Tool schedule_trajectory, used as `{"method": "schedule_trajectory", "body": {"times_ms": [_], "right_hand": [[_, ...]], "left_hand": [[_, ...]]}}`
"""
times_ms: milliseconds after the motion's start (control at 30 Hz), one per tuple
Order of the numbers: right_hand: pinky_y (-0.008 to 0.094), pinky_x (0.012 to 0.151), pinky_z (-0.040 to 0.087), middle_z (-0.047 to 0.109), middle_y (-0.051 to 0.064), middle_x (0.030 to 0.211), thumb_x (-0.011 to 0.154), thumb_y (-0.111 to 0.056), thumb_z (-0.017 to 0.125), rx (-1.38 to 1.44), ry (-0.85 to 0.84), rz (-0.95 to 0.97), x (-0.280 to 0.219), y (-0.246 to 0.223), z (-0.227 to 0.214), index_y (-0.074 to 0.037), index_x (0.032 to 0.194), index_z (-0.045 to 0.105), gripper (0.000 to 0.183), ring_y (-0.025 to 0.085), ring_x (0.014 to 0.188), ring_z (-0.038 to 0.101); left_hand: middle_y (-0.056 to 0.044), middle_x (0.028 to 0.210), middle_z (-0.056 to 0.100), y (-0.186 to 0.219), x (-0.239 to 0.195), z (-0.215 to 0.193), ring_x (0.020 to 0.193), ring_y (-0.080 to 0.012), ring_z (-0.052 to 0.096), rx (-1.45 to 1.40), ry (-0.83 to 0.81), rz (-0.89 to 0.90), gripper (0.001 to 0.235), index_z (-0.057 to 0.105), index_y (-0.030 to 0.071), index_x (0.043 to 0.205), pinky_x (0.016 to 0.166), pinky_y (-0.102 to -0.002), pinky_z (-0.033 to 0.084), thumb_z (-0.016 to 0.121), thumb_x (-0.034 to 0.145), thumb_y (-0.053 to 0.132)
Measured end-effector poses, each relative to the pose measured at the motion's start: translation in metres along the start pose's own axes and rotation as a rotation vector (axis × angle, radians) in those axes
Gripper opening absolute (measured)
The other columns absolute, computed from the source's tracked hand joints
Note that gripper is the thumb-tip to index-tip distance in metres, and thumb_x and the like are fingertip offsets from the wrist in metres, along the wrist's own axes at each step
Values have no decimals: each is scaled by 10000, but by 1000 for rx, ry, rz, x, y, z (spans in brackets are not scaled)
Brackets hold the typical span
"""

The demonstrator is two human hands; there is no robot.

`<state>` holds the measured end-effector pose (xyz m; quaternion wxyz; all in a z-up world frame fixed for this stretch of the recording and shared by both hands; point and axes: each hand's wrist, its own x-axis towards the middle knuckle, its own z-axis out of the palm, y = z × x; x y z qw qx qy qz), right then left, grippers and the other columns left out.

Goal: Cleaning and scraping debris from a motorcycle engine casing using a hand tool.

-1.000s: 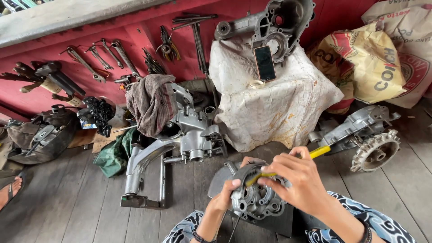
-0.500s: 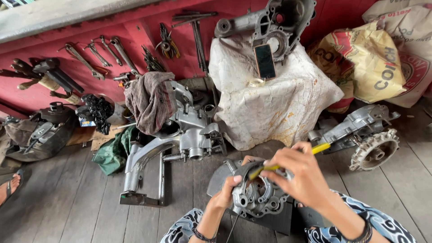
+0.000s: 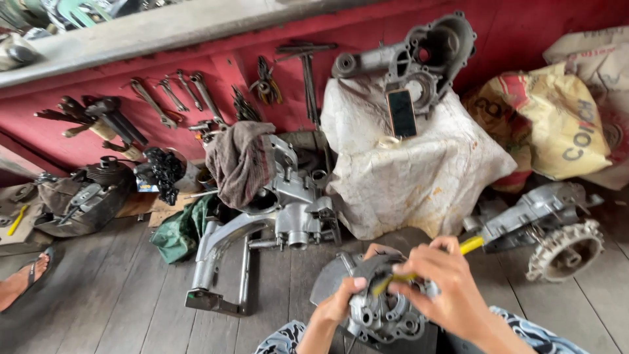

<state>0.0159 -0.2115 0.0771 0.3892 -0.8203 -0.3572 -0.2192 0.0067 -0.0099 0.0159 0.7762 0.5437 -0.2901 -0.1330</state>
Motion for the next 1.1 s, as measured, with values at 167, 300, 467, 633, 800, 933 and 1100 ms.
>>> {"method": "schedule_trajectory", "body": {"times_ms": [167,300,467,633,800,933,1100], "right_hand": [[300,877,348,732,-113,684,690,-240,851,-68,-23,88,10,18,6,-192,784,739,155,71,568,560],[306,892,368,695,-92,718,654,-177,869,-53,23,65,12,3,7,-134,812,735,211,95,626,586],[300,907,354,753,-89,684,709,-249,854,-98,-46,178,11,27,13,-155,829,739,191,94,563,572],[284,868,386,744,-76,774,703,-268,859,-188,9,197,7,25,14,-109,821,690,260,144,545,499],[311,700,508,754,-18,847,672,-185,867,-182,63,183,0,30,22,-79,849,746,239,183,742,644],[329,494,438,702,-3,648,731,-257,842,-292,-39,311,1,31,15,-114,832,684,236,196,472,580],[278,465,432,700,9,646,670,-109,865,-119,71,140,1,12,10,-64,788,695,213,149,457,558]], "left_hand": [[-163,1327,493,-17,-4,-8,1215,-284,487,-128,127,-76,888,346,1,1443,1008,-467,406,456,820,625],[-142,1365,478,-2,-3,-2,1314,-295,441,-55,159,-52,869,367,11,1422,1100,-495,337,446,820,633],[-152,1380,499,-26,-7,-11,1206,-239,486,-232,168,27,759,360,20,1436,1026,-429,412,431,891,543],[-156,1402,476,-10,-3,-1,1286,-267,456,-111,211,84,773,330,10,1424,1092,-439,356,429,873,542],[-206,1372,484,-12,2,4,1260,-400,472,271,330,43,900,296,55,1450,1007,-619,377,467,802,656],[-201,1398,454,5,-3,8,1285,-372,459,390,351,112,876,307,37,1458,1067,-564,354,509,812,593],[-200,1390,476,9,-3,9,1295,-344,455,175,229,117,858,302,-11,1445,1119,-528,337,498,830,553]]}}
